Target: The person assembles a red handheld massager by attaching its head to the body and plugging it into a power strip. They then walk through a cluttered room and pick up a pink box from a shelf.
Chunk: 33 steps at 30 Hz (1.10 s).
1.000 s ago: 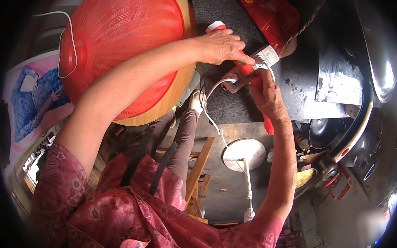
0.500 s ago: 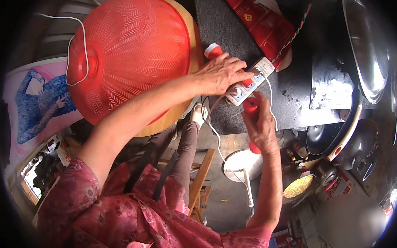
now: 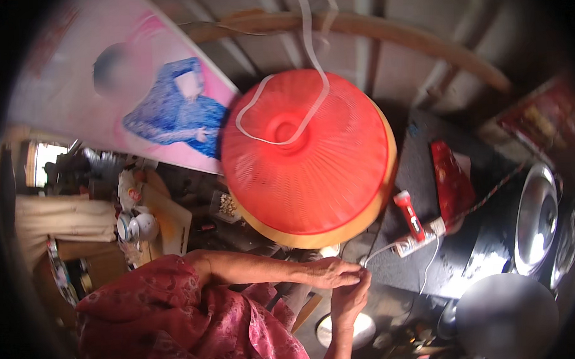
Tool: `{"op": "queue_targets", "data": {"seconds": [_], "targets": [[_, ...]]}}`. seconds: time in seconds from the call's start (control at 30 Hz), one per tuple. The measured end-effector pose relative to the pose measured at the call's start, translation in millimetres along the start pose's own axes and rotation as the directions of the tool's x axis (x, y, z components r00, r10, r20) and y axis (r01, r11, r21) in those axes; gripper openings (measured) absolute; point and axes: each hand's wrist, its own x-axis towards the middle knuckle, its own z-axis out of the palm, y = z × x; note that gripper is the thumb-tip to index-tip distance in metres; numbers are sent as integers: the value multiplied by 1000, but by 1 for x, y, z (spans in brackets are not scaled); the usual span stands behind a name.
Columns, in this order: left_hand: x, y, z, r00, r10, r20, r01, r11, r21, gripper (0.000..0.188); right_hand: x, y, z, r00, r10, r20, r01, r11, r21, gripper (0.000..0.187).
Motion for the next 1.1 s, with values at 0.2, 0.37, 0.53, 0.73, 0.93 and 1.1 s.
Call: {"op": "queue_targets", "data": {"seconds": [0.2, 0.37, 0.53, 0.73, 0.93, 1.1], "targets": [[-87, 5, -38, 997, 11, 72, -7, 998, -56, 35, -45, -59, 24, 976, -111, 186, 138, 981, -136, 58], [-146, -22, -36, 994, 106, 3, -105, 987, -125, 36, -86, -89, 38, 908, -266, 324, 325, 935, -144, 65], [-177, -33, -26, 986, 142, -86, -126, 978, 165, 26, -101, -90, 43, 849, -219, 480, 346, 918, -195, 64], [-179, -43, -17, 922, 229, -312, -207, 973, 102, 25, -88, -118, 35, 771, -313, 555, 437, 894, -103, 61], [-193, -17, -25, 969, 48, -241, -78, 990, -115, 28, -93, -121, 34, 749, -368, 552, 505, 856, -115, 67], [-228, -20, -53, 967, 63, -246, -111, 976, -190, 27, -106, -136, 58, 793, -226, 566, 409, 886, -220, 67]]}}
